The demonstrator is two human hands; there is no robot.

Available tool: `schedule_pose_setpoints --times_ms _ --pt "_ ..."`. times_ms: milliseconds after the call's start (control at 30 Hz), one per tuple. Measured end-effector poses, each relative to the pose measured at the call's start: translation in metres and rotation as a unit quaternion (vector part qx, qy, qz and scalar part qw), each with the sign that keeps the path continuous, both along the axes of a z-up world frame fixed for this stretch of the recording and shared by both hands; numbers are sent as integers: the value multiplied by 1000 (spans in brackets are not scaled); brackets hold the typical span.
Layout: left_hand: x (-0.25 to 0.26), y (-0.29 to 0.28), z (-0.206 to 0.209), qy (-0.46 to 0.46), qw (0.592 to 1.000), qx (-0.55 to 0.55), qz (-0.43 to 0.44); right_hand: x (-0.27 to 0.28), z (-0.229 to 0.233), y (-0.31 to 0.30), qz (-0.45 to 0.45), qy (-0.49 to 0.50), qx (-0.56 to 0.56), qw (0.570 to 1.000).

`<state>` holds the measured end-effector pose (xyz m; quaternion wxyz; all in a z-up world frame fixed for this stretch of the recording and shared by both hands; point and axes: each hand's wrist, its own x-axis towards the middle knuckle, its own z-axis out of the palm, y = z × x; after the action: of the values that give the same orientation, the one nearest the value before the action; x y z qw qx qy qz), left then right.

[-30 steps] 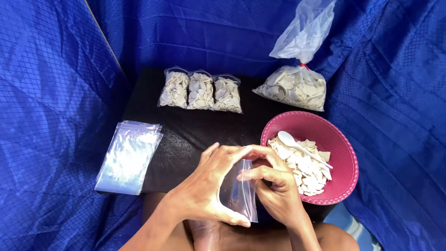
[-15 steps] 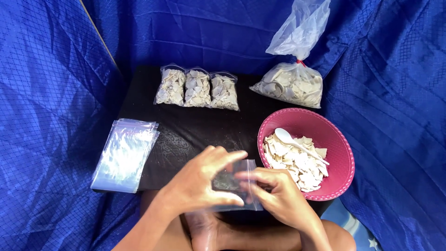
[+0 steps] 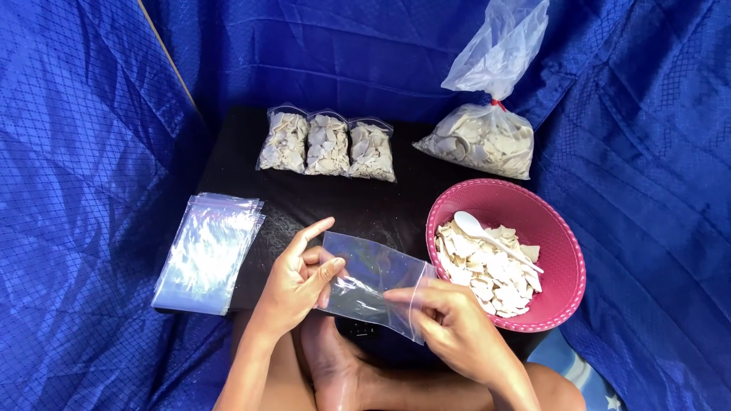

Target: Packaging food flakes into small plastic bags using a spoon and manual handling.

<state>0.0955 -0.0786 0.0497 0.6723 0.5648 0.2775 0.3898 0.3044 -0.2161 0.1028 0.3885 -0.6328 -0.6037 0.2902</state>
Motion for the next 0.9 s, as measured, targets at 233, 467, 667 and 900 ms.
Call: schedule_pose_setpoints --times_ms 233,467,667,900 --pt "-7 -1 11 91 995 41 28 -12 17 2 2 -3 -54 999" --pt "-13 3 19 122 991 43 33 -12 5 3 0 51 -115 992" --pt "-18 -2 37 258 934 247 23 -11 7 5 -2 26 -121 992" --pt "11 -26 36 216 850 436 -202 -22 23 10 47 -62 -125 989"
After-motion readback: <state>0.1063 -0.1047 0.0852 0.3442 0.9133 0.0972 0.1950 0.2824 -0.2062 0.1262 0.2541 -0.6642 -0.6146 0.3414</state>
